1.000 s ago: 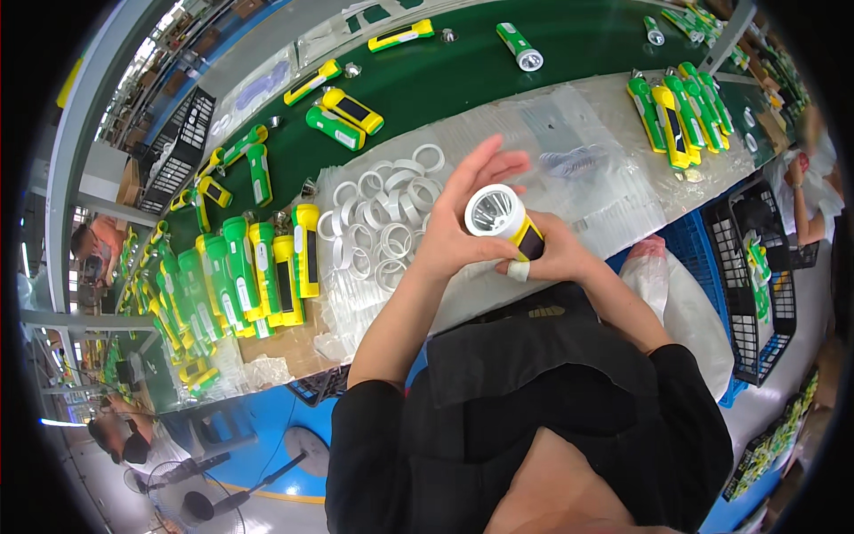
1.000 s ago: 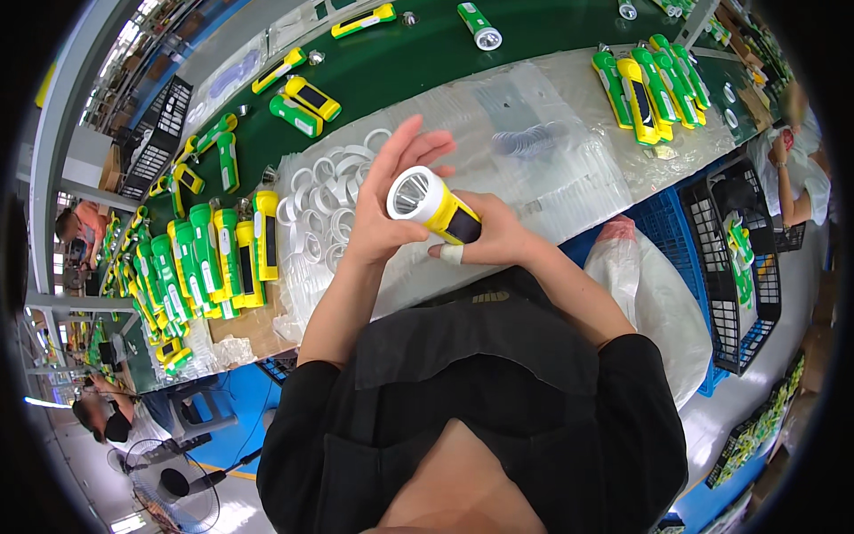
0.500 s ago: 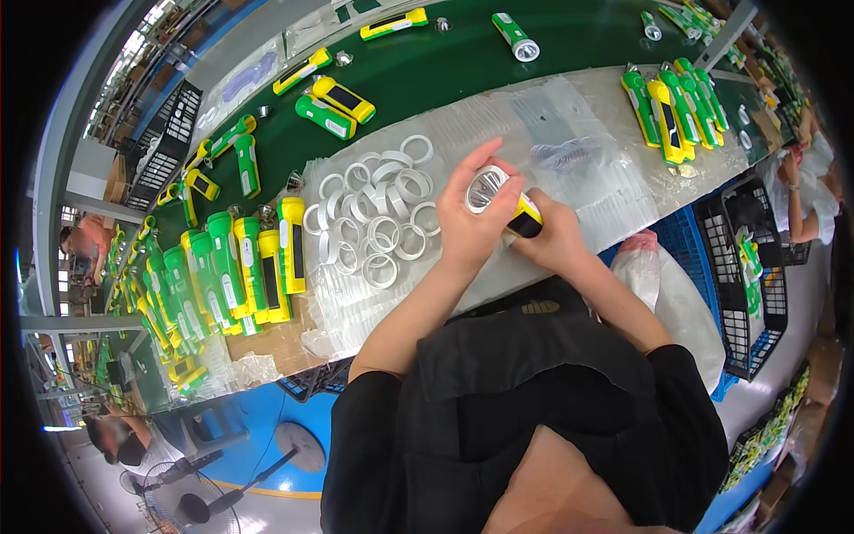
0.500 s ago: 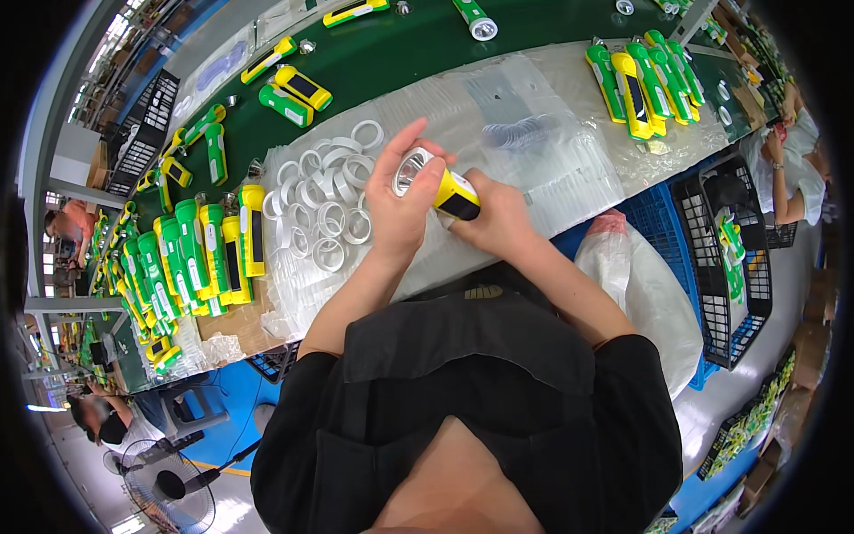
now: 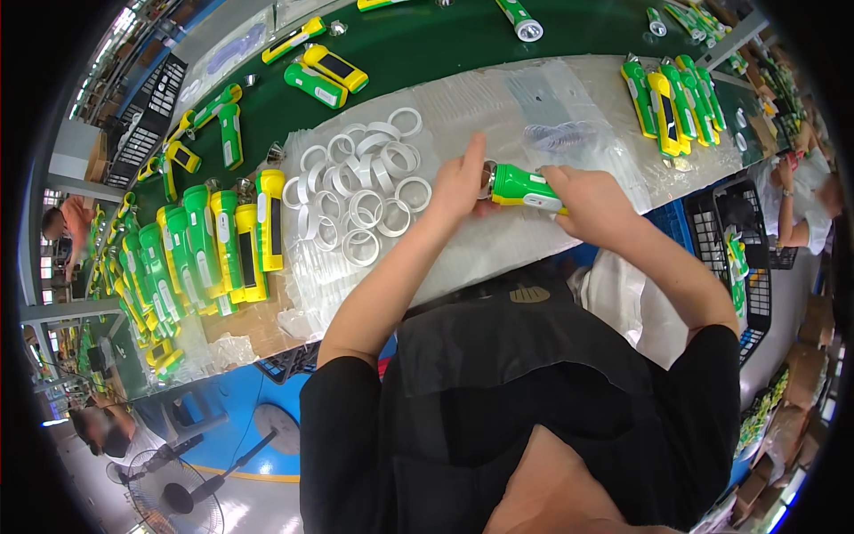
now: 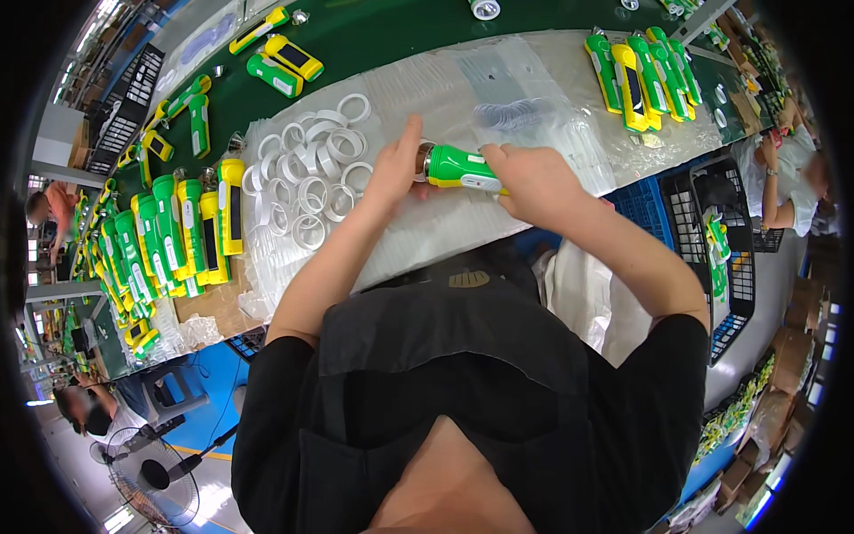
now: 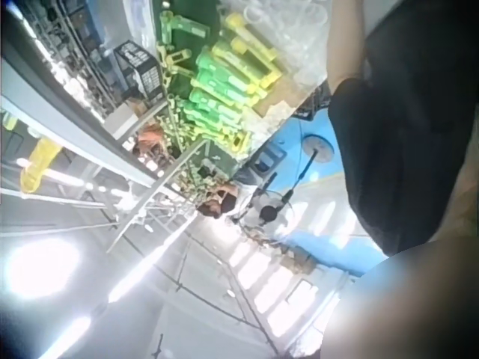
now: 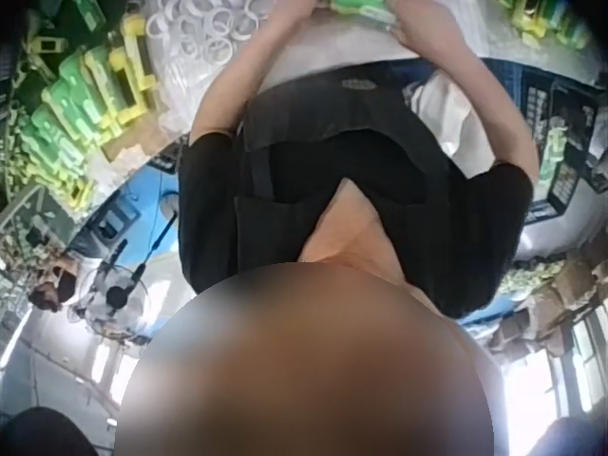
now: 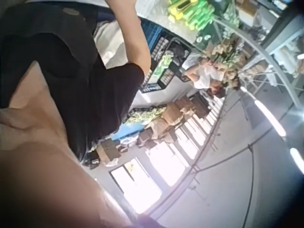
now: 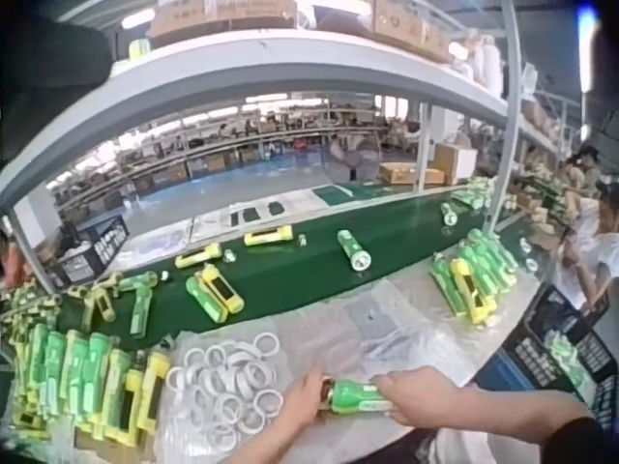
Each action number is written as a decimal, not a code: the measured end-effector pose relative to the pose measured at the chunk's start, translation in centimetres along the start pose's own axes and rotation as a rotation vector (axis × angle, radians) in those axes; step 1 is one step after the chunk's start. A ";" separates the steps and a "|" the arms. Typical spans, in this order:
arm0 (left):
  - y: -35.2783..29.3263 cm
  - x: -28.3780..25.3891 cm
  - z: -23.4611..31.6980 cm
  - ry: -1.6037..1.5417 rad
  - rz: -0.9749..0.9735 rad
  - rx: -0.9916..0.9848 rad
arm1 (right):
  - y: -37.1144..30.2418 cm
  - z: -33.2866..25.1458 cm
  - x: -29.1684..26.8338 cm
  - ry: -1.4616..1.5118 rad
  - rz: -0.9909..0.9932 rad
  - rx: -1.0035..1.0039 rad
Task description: Assembling plastic flashlights by attaching heads and rings and placing them on a conveyor belt.
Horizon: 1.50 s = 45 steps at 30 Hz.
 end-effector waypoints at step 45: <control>-6.1 0.6 3.9 0.355 0.272 1.020 | -19.1 4.0 22.4 0.830 -0.204 1.133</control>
Point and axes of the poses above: each hand's wrist, its own y-axis towards the middle knuckle, its own x-axis out of the palm, z = x × y, the point moved 5 cm from there along y, towards the middle knuckle, and after that the axes turned 7 degrees about -x, right-handed, at the moved point
